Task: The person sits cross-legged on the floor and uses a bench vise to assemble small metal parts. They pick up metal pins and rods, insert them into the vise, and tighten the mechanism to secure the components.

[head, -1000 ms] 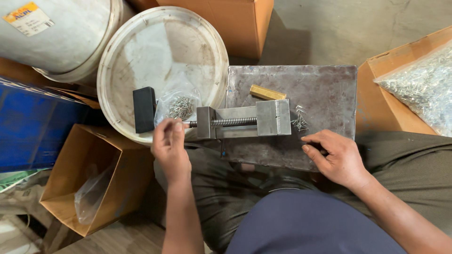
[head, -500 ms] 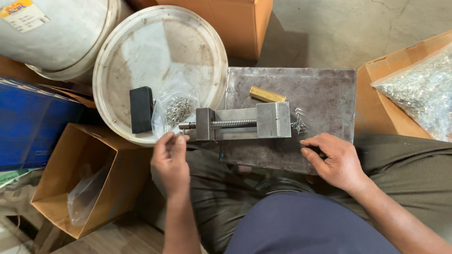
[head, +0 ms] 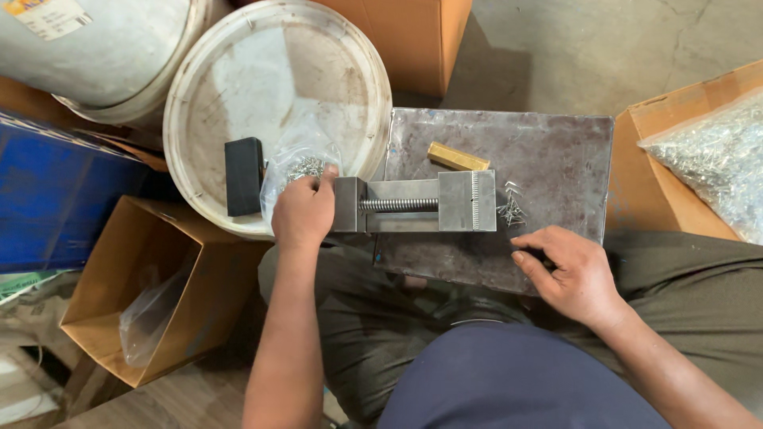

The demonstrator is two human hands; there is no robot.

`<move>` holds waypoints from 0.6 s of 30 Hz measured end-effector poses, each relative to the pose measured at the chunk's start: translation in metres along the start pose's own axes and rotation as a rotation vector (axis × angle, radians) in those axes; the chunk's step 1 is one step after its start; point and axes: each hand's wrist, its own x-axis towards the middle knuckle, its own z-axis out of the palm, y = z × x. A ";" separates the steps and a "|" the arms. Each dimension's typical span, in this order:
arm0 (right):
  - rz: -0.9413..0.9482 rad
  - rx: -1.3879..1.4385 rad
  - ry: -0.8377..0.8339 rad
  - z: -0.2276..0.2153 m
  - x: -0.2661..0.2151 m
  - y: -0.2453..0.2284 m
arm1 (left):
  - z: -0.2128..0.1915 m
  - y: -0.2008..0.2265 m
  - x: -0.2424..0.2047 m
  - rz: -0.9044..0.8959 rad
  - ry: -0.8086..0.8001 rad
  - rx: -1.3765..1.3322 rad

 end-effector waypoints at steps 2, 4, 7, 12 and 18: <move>-0.008 0.004 0.002 0.001 -0.002 0.003 | 0.003 -0.001 -0.004 0.036 0.083 -0.009; 0.025 0.044 0.016 0.000 -0.002 0.001 | 0.007 -0.005 -0.006 0.098 0.152 -0.066; 0.031 0.081 0.103 -0.007 0.006 -0.012 | 0.013 -0.009 -0.004 0.051 0.160 -0.091; -0.311 -0.120 0.089 -0.022 0.052 -0.051 | 0.014 -0.015 -0.001 0.143 0.140 -0.093; -0.409 -0.355 -0.240 0.002 0.123 -0.089 | 0.012 -0.011 -0.001 0.155 0.114 -0.078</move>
